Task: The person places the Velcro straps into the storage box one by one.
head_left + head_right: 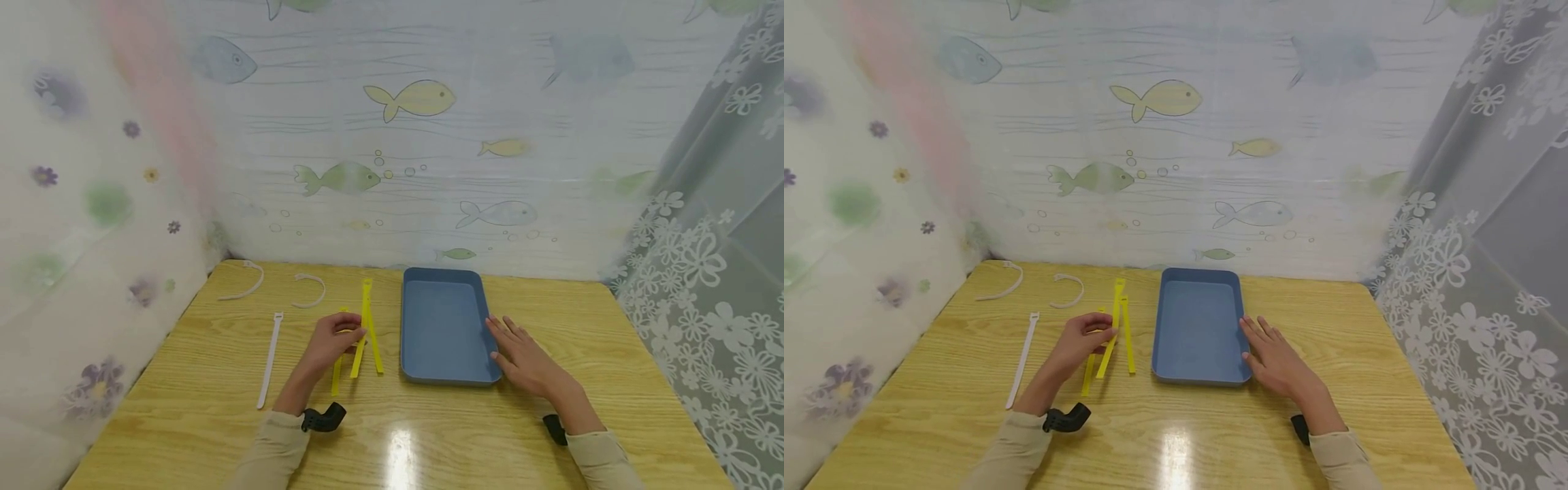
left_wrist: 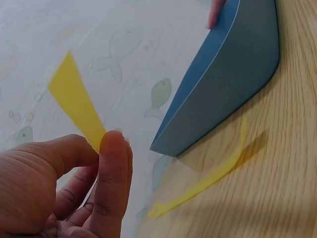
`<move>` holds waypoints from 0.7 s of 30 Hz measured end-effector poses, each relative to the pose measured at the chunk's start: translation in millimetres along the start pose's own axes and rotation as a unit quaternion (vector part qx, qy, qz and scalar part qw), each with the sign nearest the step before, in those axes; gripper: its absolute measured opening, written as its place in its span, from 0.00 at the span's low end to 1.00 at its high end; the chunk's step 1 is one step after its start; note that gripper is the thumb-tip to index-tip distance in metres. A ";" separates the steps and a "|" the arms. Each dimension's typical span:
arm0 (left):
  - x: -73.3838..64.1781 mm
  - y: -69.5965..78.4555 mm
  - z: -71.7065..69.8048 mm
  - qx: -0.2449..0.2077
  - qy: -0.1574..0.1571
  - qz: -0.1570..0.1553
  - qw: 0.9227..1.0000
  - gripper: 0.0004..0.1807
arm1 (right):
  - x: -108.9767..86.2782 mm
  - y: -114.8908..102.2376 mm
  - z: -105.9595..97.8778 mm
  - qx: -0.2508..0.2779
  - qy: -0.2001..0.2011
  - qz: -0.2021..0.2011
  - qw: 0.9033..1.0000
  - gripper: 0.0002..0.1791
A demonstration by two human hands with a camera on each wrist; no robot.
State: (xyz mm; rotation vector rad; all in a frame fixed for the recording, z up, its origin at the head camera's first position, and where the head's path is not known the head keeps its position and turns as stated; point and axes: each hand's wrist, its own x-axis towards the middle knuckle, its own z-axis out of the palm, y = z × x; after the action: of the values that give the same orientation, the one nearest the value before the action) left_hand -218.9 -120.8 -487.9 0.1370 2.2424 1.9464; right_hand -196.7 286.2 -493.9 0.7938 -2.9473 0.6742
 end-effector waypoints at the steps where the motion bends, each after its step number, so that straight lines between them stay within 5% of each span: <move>1: 0.7 0.7 1.9 0.002 0.000 0.001 1.000 0.20 | 0.0 0.0 -0.2 -0.002 -0.005 0.004 1.000 0.33; 21: 11.4 6.1 28.2 0.000 -0.005 0.016 1.000 0.16 | 1.8 1.8 1.4 -0.007 -0.015 0.008 1.000 0.34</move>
State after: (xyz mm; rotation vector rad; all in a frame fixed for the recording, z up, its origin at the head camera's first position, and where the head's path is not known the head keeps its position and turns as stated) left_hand -225.0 -90.5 -486.4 0.1834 2.2475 1.9566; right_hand -199.0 286.2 -495.6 0.7872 -2.9848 0.6468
